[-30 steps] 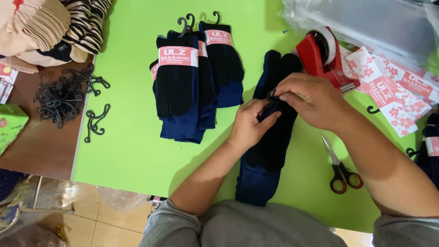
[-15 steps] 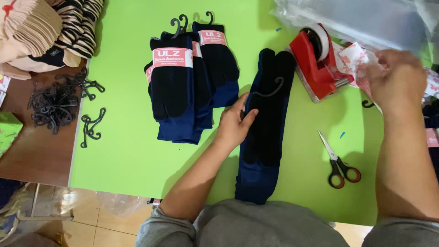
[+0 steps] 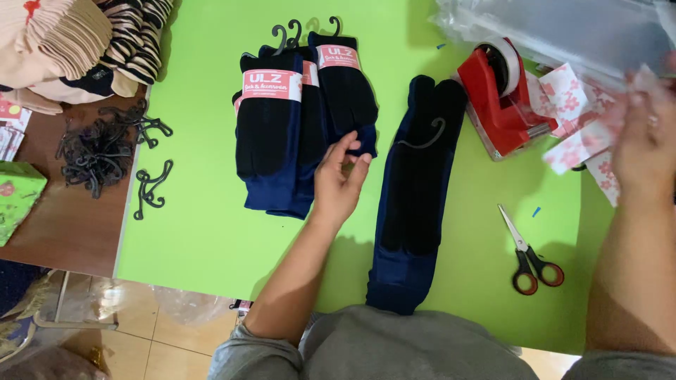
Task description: Labeling and attaching plastic hooks to pairs of socks for retail display
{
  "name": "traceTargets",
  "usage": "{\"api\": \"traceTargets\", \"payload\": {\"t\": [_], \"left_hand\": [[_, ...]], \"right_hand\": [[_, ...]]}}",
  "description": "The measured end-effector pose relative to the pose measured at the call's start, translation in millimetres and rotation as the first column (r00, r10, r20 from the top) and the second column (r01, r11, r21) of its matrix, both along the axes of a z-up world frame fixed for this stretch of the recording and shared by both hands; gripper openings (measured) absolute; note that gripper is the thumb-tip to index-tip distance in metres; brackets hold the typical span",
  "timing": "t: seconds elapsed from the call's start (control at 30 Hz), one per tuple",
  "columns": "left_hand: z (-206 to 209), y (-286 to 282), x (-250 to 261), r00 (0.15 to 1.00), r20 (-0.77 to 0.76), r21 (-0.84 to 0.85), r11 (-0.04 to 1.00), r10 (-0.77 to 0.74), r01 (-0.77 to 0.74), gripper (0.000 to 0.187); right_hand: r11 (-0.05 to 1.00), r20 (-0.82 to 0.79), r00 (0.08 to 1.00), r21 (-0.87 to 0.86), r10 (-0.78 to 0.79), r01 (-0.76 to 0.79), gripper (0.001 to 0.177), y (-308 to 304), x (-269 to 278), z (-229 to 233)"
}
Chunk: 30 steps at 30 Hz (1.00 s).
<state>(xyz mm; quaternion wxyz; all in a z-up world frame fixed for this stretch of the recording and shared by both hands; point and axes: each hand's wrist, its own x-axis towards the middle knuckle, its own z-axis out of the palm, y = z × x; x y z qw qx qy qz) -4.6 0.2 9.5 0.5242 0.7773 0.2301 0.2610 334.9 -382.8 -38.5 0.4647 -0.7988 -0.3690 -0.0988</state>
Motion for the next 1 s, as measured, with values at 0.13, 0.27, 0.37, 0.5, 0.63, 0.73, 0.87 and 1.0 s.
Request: {"api": "traceTargets", "payload": {"t": [0.13, 0.27, 0.37, 0.5, 0.63, 0.73, 0.87, 1.0], "left_hand": [[43.5, -38.5, -15.0, 0.958, 0.121, -0.124, 0.954, -0.26, 0.274, 0.049], [13.7, -77.9, -13.6, 0.929, 0.211, -0.365, 0.857, -0.305, 0.365, 0.03], [-10.2, -23.2, -5.3, 0.995, -0.059, -0.256, 0.965, -0.075, 0.058, 0.047], [-16.9, -3.6, 1.8, 1.0, -0.029, -0.14, 0.99, 0.009, -0.013, 0.039], [-35.4, -4.3, 4.7, 0.983, -0.144, 0.073, 0.99, -0.111, 0.122, 0.019], [-1.2, -17.4, 1.5, 0.978, -0.201, 0.311, 0.944, -0.051, 0.113, 0.015], [3.7, -25.0, 2.5, 0.963, -0.261, 0.493, 0.867, 0.071, 0.069, 0.025], [4.5, -22.7, 8.0, 0.937, -0.348, 0.35, 0.924, -0.025, 0.155, 0.03]], "right_hand": [[0.881, -0.475, 0.762, 0.064, 0.44, -0.469, 0.015, 80.5, -88.6, 88.2], [0.749, -0.799, 0.591, -0.325, 0.109, -0.577, 0.013, 147.1, -202.5, 125.9], [0.845, -0.727, 0.658, -0.215, 0.197, -0.49, 0.023, 132.5, -152.9, 69.6], [0.958, -0.782, 0.6, -0.011, 0.169, -0.285, 0.031, 138.8, -149.4, 41.3], [0.933, -0.474, 0.87, -0.235, 0.134, -0.272, 0.016, 145.6, -165.7, 29.8], [0.89, -0.218, 0.968, -0.409, 0.122, -0.204, 0.019, 141.7, -172.7, 37.7], [0.91, 0.123, 0.972, -0.392, 0.201, -0.138, 0.045, 154.3, -178.9, 64.5], [0.893, -0.083, 0.961, -0.357, 0.263, -0.275, 0.053, 159.2, -167.2, 50.6]]}}
